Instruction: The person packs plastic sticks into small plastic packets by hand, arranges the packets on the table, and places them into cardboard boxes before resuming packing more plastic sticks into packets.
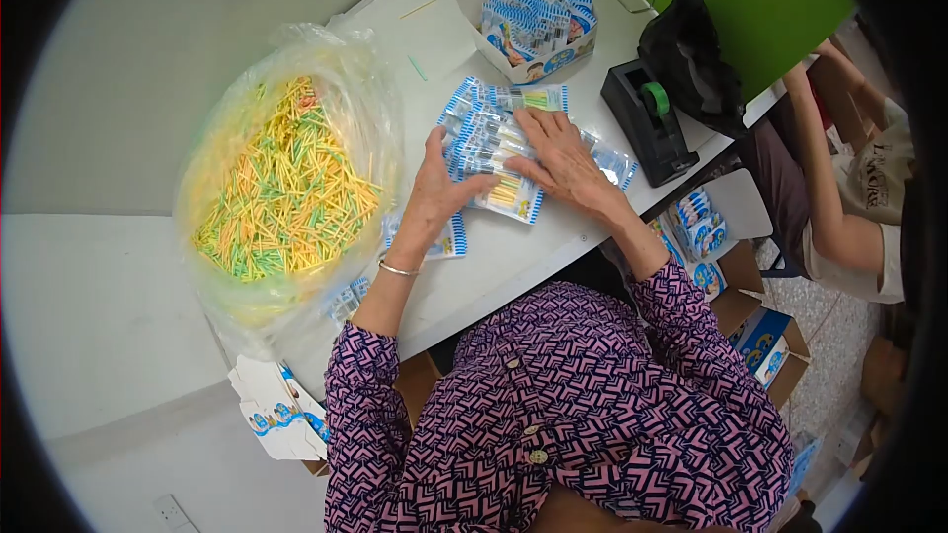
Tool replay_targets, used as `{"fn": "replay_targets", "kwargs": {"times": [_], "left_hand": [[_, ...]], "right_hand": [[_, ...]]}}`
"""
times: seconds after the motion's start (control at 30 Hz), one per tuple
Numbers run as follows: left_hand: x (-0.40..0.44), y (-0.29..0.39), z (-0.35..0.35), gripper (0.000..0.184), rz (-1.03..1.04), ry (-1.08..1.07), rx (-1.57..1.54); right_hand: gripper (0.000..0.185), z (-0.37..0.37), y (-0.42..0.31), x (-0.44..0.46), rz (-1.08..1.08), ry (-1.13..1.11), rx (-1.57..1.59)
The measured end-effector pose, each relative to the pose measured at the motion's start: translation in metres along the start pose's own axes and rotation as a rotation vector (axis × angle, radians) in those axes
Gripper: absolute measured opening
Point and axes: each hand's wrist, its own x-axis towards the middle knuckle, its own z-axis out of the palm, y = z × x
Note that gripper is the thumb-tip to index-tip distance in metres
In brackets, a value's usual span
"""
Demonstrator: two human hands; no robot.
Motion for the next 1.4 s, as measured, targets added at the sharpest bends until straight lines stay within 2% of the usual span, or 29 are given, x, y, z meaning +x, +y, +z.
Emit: {"fn": "replay_targets", "kwargs": {"times": [0.13,0.43,0.5,0.6,0.73,0.93,1.07,1.13,1.17,1.23,1.4], "left_hand": [[0.002,0.002,0.001,0.087,-0.116,-0.063,-0.268],[-0.009,0.019,0.001,0.078,-0.115,-0.082,-0.450],[-0.007,0.014,0.001,0.080,-0.091,-0.067,-0.435],[-0.005,0.011,0.002,0.083,-0.087,-0.074,-0.457],[-0.006,0.020,-0.002,0.084,-0.186,-0.150,-0.607],[-0.008,0.021,0.004,0.092,-0.172,-0.158,-0.801],[-0.007,0.023,0.011,0.093,-0.151,-0.122,-0.741],[-0.005,0.021,0.019,0.079,-0.099,-0.002,-0.588],[-0.004,0.020,0.022,0.079,-0.098,-0.006,-0.587],[-0.004,0.022,0.027,0.077,0.067,0.063,-0.395],[-0.014,0.032,0.037,0.072,0.191,0.167,-0.250]], "right_hand": [[0.059,0.008,0.001,-0.003,-0.003,0.041,0.038],[0.053,0.014,0.003,-0.005,-0.025,0.098,0.290],[0.064,0.013,0.004,-0.005,-0.029,0.080,0.407],[0.075,0.011,0.004,-0.006,-0.050,0.071,0.378],[0.077,0.012,0.006,-0.007,-0.044,0.042,0.368],[0.079,0.015,0.008,-0.009,-0.059,0.046,0.419],[0.077,0.015,0.006,-0.009,-0.088,0.054,0.407],[0.077,0.014,0.006,-0.009,-0.084,0.052,0.406],[0.077,0.016,0.007,-0.010,-0.099,0.056,0.395],[0.078,0.015,0.007,-0.009,-0.113,0.063,0.386],[0.084,0.013,0.006,-0.010,-0.093,0.046,0.421]]}}
